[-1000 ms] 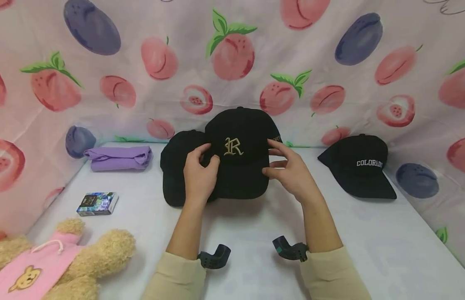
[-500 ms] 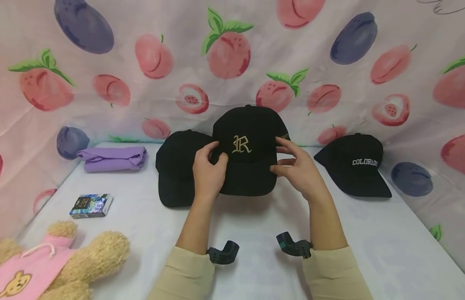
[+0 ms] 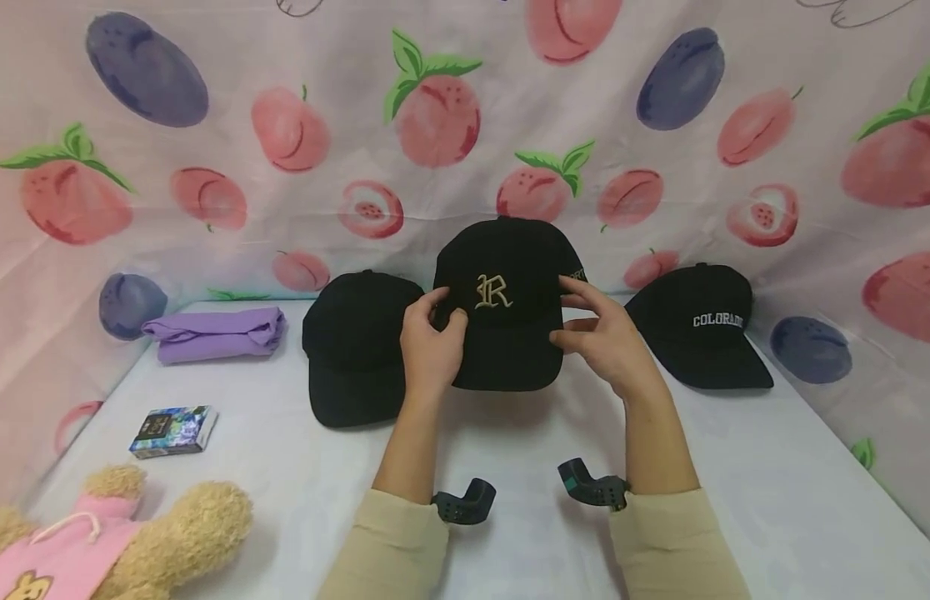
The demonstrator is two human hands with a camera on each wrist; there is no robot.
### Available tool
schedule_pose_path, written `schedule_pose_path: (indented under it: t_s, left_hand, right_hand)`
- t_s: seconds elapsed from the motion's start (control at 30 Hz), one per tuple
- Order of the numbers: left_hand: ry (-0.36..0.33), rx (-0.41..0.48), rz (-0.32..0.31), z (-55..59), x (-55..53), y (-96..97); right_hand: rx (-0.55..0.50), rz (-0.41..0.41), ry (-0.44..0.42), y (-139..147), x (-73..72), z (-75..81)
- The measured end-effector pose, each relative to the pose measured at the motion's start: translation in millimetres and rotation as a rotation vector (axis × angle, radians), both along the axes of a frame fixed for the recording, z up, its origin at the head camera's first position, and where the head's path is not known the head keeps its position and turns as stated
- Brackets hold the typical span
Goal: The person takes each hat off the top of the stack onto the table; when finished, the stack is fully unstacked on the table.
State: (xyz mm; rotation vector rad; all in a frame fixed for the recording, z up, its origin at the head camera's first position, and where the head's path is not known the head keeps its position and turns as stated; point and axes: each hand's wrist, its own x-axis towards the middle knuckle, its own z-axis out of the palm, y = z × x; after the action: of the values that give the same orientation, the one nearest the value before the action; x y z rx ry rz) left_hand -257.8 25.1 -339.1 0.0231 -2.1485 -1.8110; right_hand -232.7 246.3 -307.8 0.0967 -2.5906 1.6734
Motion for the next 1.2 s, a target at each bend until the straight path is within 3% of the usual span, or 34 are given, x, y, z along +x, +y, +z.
schedule_pose_path:
  t_s: [0.23, 0.53, 0.8, 1.2]
  left_hand:
    - [-0.034, -0.001, -0.027, -2.4, -4.0, 14.4]
    - [-0.023, -0.018, -0.052, -10.1, -8.2, 21.7]
    - [-0.048, -0.048, -0.114, -17.0, -7.2, 28.2]
    - [-0.059, -0.061, -0.206, -13.9, -8.4, 38.3]
  right_hand:
    - [0.005, -0.019, -0.022, 12.4, -2.4, -2.2]
    - [0.018, -0.039, -0.034, 19.0, -7.1, -6.6]
    - [0.026, -0.061, -0.052, 25.5, -7.7, -11.6]
    - [-0.024, -0.104, -0.049, 40.4, -8.5, -15.7]
